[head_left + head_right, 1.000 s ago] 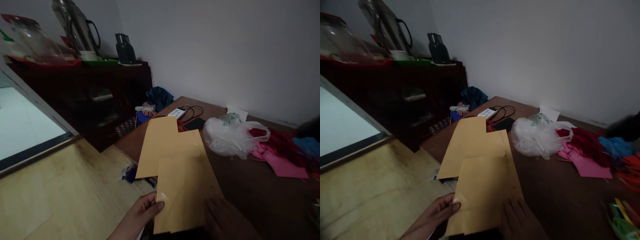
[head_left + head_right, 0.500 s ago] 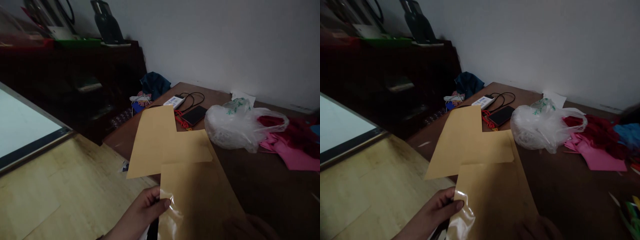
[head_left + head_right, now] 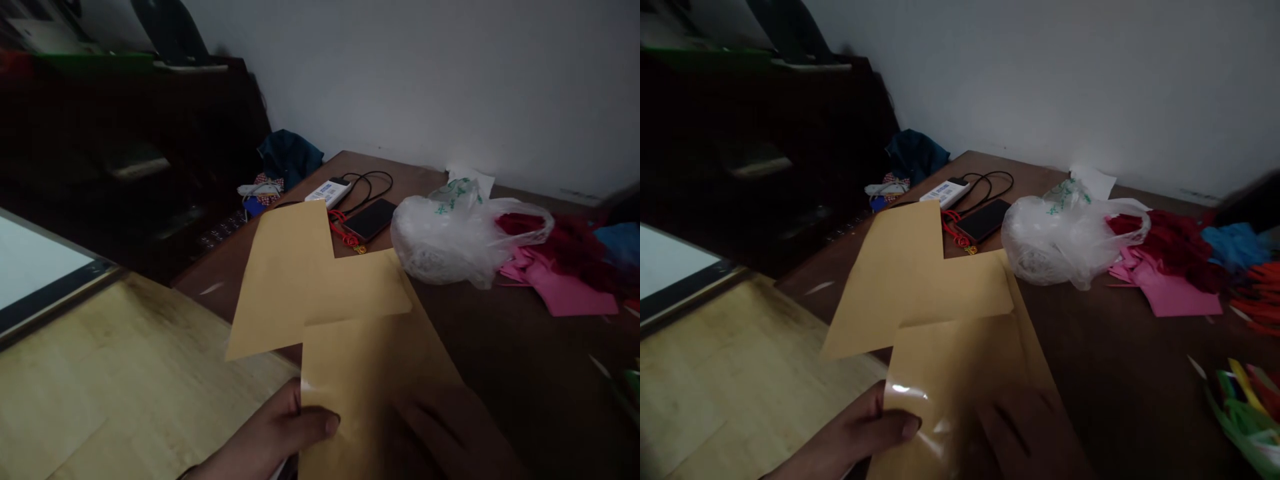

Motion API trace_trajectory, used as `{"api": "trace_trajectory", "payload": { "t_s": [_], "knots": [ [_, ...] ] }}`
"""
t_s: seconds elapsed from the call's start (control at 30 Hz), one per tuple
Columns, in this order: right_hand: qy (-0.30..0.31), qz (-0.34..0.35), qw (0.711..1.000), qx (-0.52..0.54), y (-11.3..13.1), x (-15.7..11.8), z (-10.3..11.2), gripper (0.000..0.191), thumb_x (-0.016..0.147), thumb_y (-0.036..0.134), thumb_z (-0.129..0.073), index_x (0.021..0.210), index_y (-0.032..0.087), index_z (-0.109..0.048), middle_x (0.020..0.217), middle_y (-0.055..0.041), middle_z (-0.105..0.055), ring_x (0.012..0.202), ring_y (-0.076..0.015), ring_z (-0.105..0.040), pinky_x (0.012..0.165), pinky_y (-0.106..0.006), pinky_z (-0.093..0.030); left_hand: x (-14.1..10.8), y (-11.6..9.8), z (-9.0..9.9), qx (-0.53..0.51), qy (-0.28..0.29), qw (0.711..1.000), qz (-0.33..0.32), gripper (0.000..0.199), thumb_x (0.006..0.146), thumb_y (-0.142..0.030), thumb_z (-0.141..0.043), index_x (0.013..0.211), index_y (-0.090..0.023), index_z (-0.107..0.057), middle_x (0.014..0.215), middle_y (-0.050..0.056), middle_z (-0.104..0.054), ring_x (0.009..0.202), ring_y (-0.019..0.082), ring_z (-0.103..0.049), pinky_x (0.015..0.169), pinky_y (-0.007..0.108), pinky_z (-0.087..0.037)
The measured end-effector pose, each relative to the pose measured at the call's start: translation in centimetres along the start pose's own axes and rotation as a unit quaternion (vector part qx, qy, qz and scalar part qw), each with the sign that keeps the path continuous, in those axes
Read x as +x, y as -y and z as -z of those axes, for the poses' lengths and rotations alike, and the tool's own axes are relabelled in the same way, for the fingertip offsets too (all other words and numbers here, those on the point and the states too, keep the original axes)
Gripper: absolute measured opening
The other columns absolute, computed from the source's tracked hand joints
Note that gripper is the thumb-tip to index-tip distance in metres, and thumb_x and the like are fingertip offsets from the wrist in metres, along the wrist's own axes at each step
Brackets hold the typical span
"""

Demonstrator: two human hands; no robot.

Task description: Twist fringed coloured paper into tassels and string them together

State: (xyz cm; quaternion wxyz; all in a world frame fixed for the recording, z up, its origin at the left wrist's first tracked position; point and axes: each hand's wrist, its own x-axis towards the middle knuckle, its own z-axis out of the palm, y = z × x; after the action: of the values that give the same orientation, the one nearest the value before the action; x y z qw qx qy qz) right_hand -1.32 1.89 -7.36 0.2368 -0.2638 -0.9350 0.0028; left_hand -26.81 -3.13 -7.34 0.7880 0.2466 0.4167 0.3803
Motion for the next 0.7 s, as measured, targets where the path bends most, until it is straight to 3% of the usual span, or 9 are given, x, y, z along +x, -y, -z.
{"api": "trace_trajectory", "payload": {
  "t_s": [0.2, 0.43, 0.57, 0.7],
  "knots": [
    [-0.039, -0.079, 0.996, 0.031, 1.6, 2.1, -1.4, 0.023, 0.095, 0.024, -0.049, 0.111, 0.022, -0.066, 0.090, -0.0044, -0.071, 0.073, -0.0174, -0.067, 0.064, -0.027, -0.052, 0.1, -0.2, -0.2, -0.019, 0.014, 1.000, 0.000, 0.033, 0.072, -0.027, -0.077, 0.103, -0.016, -0.074, 0.077, 0.006, -0.074, 0.080, 0.025, -0.069, 0.080, 0.034, -0.050],
    [-0.028, -0.080, 0.992, 0.092, 2.1, 3.1, -1.8, 0.022, 0.091, 0.028, -0.054, 0.110, 0.027, -0.065, 0.092, -0.0021, -0.071, 0.074, -0.0190, -0.067, 0.064, -0.031, -0.054, -0.1, 0.1, -0.7, 0.026, 0.030, 0.999, -0.032, 0.036, 0.077, -0.032, -0.075, 0.110, -0.016, -0.072, 0.090, 0.007, -0.074, 0.089, 0.024, -0.066, 0.079, 0.029, -0.048],
    [-0.015, -0.068, 0.995, 0.076, 1.2, 2.5, -1.5, 0.025, 0.093, 0.027, -0.053, 0.115, 0.024, -0.064, 0.100, -0.0038, -0.072, 0.083, -0.0172, -0.070, 0.070, -0.026, -0.058, -0.2, 0.7, -0.1, 0.029, 0.019, 0.999, -0.022, 0.031, 0.076, -0.037, -0.075, 0.098, -0.015, -0.075, 0.078, 0.005, -0.073, 0.077, 0.020, -0.066, 0.071, 0.026, -0.047],
    [0.000, -0.074, 0.997, 0.010, -0.9, 0.5, 0.6, 0.027, 0.095, 0.029, -0.048, 0.116, 0.025, -0.066, 0.104, -0.0048, -0.072, 0.085, -0.0177, -0.071, 0.065, -0.024, -0.059, -0.3, 1.1, 0.5, 0.015, -0.028, 0.999, -0.011, 0.027, 0.076, -0.035, -0.074, 0.095, -0.016, -0.076, 0.079, 0.005, -0.075, 0.074, 0.020, -0.067, 0.071, 0.028, -0.048]
  ]
}}
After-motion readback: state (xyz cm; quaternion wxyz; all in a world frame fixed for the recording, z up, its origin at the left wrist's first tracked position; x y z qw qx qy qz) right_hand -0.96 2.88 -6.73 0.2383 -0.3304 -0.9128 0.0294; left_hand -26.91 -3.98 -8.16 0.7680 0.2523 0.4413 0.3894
